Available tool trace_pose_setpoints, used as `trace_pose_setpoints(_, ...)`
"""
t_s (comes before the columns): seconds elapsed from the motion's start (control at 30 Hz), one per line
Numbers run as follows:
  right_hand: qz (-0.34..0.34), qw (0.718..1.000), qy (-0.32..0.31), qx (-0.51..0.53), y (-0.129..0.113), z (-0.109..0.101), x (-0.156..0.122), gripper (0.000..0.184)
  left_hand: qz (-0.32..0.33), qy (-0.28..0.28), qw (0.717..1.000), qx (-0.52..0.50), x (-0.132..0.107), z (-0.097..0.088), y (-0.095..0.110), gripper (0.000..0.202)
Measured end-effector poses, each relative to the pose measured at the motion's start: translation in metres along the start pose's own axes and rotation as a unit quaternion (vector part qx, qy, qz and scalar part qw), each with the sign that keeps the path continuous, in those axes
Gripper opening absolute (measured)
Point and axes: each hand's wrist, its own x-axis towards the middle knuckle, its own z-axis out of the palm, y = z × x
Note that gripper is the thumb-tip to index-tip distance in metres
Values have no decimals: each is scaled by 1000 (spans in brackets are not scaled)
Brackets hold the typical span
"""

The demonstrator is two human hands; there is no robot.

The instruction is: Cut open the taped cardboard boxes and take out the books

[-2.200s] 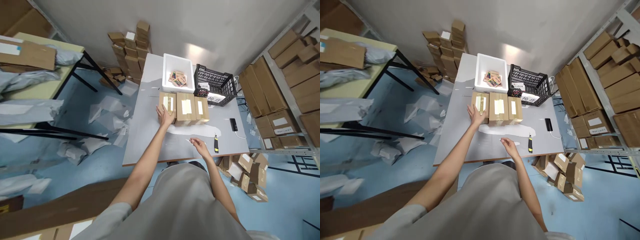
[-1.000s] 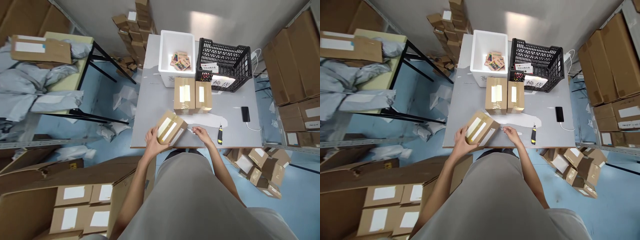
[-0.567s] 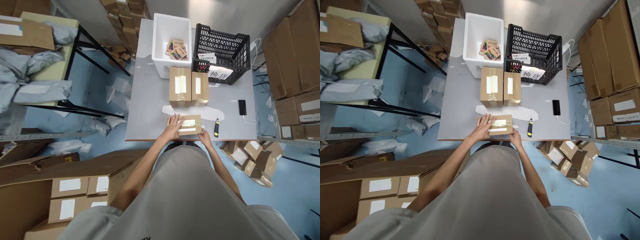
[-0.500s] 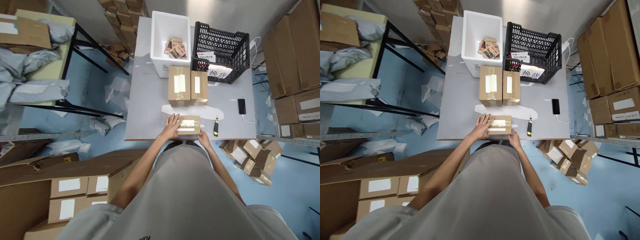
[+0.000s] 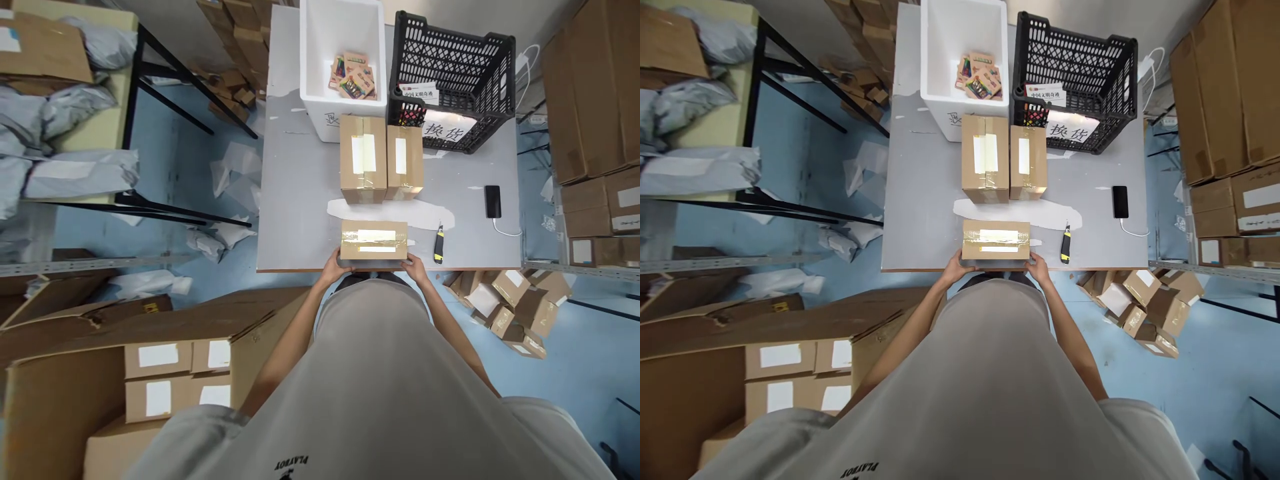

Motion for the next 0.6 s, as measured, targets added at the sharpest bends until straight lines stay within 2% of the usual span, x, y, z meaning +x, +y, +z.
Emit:
trace_pose_setpoints(0.1,-23,1000,3,7,-4,-2,0,46,4,31,999,-6,2,6,4,78)
trace_pose_setpoints(0.2,-42,999,12,15,-8,-12,2,55,23,53,998,-12,3,5,9,61)
trace_pose_setpoints(0.3,-80,996,20,24,-14,-21,8,63,50,64,996,-36,3,2,12,55)
trace_pose_setpoints(0.4,-106,994,32,16,-19,-24,15,62,45,73,995,-57,5,0,13,52)
trace_pose_setpoints(0.6,-89,996,15,-8,-14,-17,21,56,6,78,995,-59,10,0,9,45)
